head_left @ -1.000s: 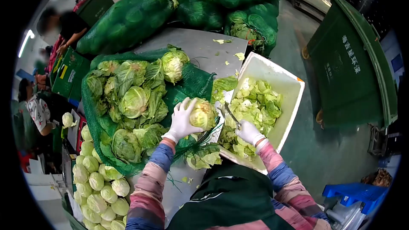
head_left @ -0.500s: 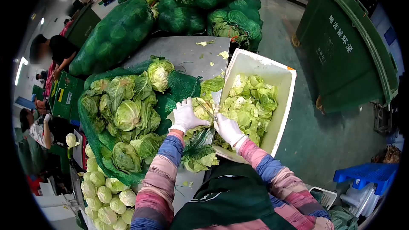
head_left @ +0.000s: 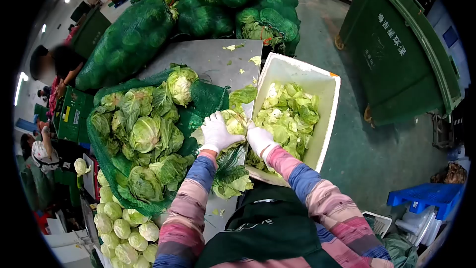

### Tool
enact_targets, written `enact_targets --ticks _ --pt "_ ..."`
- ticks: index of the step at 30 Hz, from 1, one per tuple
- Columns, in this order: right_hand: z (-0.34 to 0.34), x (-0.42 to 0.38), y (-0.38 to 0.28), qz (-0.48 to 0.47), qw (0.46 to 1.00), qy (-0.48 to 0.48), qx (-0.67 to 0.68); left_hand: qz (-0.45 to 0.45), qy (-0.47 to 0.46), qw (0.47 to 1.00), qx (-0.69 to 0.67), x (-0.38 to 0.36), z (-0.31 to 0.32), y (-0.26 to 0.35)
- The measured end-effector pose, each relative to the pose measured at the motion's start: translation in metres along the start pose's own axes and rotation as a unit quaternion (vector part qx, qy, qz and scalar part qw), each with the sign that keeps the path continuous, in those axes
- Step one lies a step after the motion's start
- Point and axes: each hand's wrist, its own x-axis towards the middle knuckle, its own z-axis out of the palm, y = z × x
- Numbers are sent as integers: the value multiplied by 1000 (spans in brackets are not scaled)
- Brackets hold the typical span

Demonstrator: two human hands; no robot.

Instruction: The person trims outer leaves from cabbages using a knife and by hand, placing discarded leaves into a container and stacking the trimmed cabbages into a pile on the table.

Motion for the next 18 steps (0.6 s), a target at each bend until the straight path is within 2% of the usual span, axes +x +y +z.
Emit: enact_targets --ticks 2,3,4,6,7,8,10,12,14,16,18 --pt "-5 4 -4 40 999 -19 31 3 2 1000 4 -1 -1 3" --pt "-13 -3 -10 32 999 -37 -24 -1 -5 1000 7 -3 -3 5" --pt "-13 -1 -10 31 999 -36 -25 -7 -11 1000 12 -5 -4 6" --pt "1 5 -2 63 998 -19 6 -16 -8 1000 -2 -17 5 13" --pt "32 28 23 97 995 -2 18 3 20 1000 24 -28 9 22" --pt "27 36 28 89 996 4 18 21 55 997 54 -29 7 23" --pt "21 40 39 -3 996 -82 -42 2 27 1000 -4 -35 3 5" --pt "-21 21 28 83 981 -114 136 24 24 997 -64 -45 11 -24" --pt "-48 3 21 109 941 -54 315 20 28 996 -84 -61 19 -45" --pt "-26 12 31 -57 959 159 226 17 36 996 -85 -70 27 -62" --pt "-41 -40 -27 -103 969 101 203 1 38 994 -104 -73 27 -69"
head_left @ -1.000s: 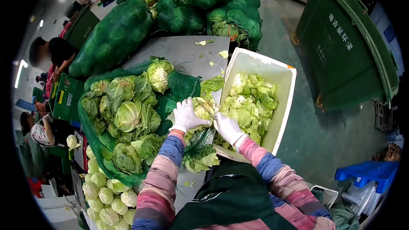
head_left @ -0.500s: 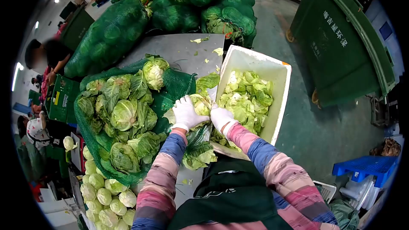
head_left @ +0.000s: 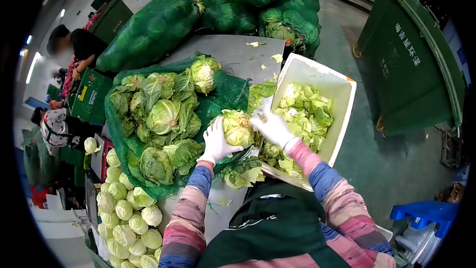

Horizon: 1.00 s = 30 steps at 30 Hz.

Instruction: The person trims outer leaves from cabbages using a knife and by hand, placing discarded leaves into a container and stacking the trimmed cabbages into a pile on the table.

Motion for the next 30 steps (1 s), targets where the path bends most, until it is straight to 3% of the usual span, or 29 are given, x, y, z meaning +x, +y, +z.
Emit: enact_targets --ticks 3,6,10,13,14,16,18,20,25,30 --pt "44 8 -5 -72 976 -49 -201 20 -1 999 33 3 -1 4" --pt "44 35 3 -117 954 6 -275 11 37 993 108 -7 -1 17" --pt "43 84 73 68 960 -42 -267 9 45 993 112 -17 3 20" --pt "31 59 59 47 982 -1 -181 -7 22 996 82 -13 6 2" --pt "28 46 40 73 985 -27 -154 -6 17 997 74 -12 8 -8" --pt "63 31 59 -55 995 10 -78 -2 4 998 63 -9 -1 -15" --pt "68 9 37 -41 994 -44 -89 -28 -3 999 29 0 -10 -8" --pt "79 2 34 -76 992 -13 -104 -41 7 999 25 5 -7 0" --pt "85 10 27 -18 979 -42 -197 -24 57 997 39 6 -5 11" --pt "80 14 17 -42 981 -2 -190 -42 49 997 33 4 -8 8"
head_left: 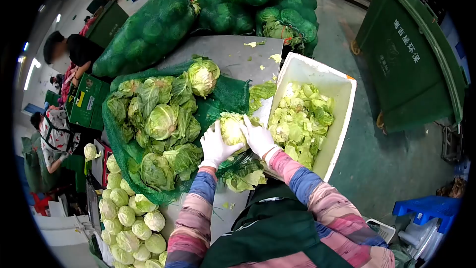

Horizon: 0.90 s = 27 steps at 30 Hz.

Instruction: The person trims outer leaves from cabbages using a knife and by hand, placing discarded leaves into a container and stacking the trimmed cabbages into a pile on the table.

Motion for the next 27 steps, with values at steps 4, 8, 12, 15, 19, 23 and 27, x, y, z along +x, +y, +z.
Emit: enact_targets --ticks 4,8,12,15,19,23,27 --pt "5 6 1 -18 999 -21 -42 -2 -7 1000 -20 0 -1 -3" --pt "0 20 0 -1 999 -48 -26 -12 22 999 -43 0 5 -3" --pt "1 39 3 61 995 -62 45 -18 -1 998 -54 -1 3 -5" --pt "-5 42 4 62 993 -71 77 4 23 996 -80 -8 5 -10" --pt "0 44 20 75 992 -92 31 30 37 997 -64 -20 8 -13" --pt "-7 37 17 106 990 -90 12 17 19 995 -93 -33 8 -19" --pt "-2 36 37 74 996 -36 32 56 21 993 -98 -60 11 -49"
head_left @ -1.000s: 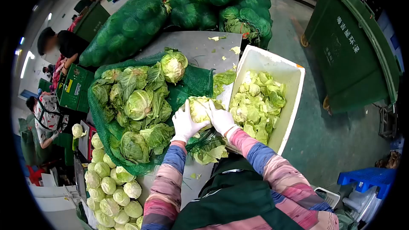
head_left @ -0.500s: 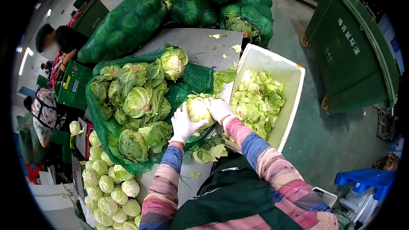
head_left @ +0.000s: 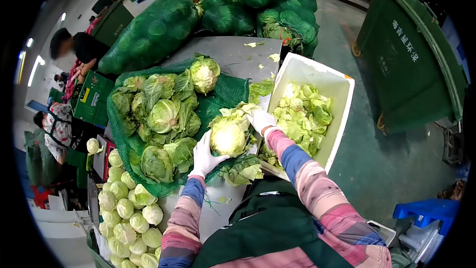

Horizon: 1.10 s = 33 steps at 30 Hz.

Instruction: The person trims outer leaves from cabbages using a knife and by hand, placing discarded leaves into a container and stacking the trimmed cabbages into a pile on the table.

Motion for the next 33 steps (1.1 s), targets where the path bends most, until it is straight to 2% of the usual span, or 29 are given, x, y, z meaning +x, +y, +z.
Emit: enact_targets --ticks 3,5,7,9,11,13,15,17,18,19,21,23,24,29,31,33 --pt "-5 -18 -16 -52 998 1 19 -71 17 997 0 -20 0 -19" --pt "-14 -37 -30 -70 997 -18 25 -90 25 994 -49 -23 5 -23" --pt "-8 -53 -36 -116 993 -27 8 -193 -4 974 -122 -20 19 -10" --pt "-7 -66 -29 -123 991 -45 10 -256 70 960 -86 -9 25 21" --pt "-10 -66 -6 -65 997 -35 -1 -350 67 929 -104 9 20 36" --pt "2 -49 51 31 984 70 163 -359 43 928 -93 20 23 29" --pt "-30 -39 70 92 992 62 -58 -363 20 928 -82 22 26 23" --pt "-42 -49 44 109 989 68 -67 -287 54 953 -84 22 30 20" --pt "-42 -53 30 20 998 46 -33 -248 83 963 -66 23 38 17" --pt "-42 -57 15 -70 997 23 1 -248 80 963 -67 24 37 22" --pt "-43 -69 -22 -161 981 -20 -102 -191 59 980 -17 31 27 39" --pt "-15 -60 -29 -201 970 31 -135 -176 60 983 9 37 30 43" --pt "-9 -56 -33 -223 969 29 -101 -178 77 981 8 40 33 42" --pt "8 -42 -48 -183 976 14 -114 -187 80 978 47 43 29 45" --pt "-7 -36 -54 -177 975 -56 -124 -180 76 980 45 40 26 48" --pt "-12 -24 -50 -173 974 -79 -123 -178 75 980 46 36 27 48"
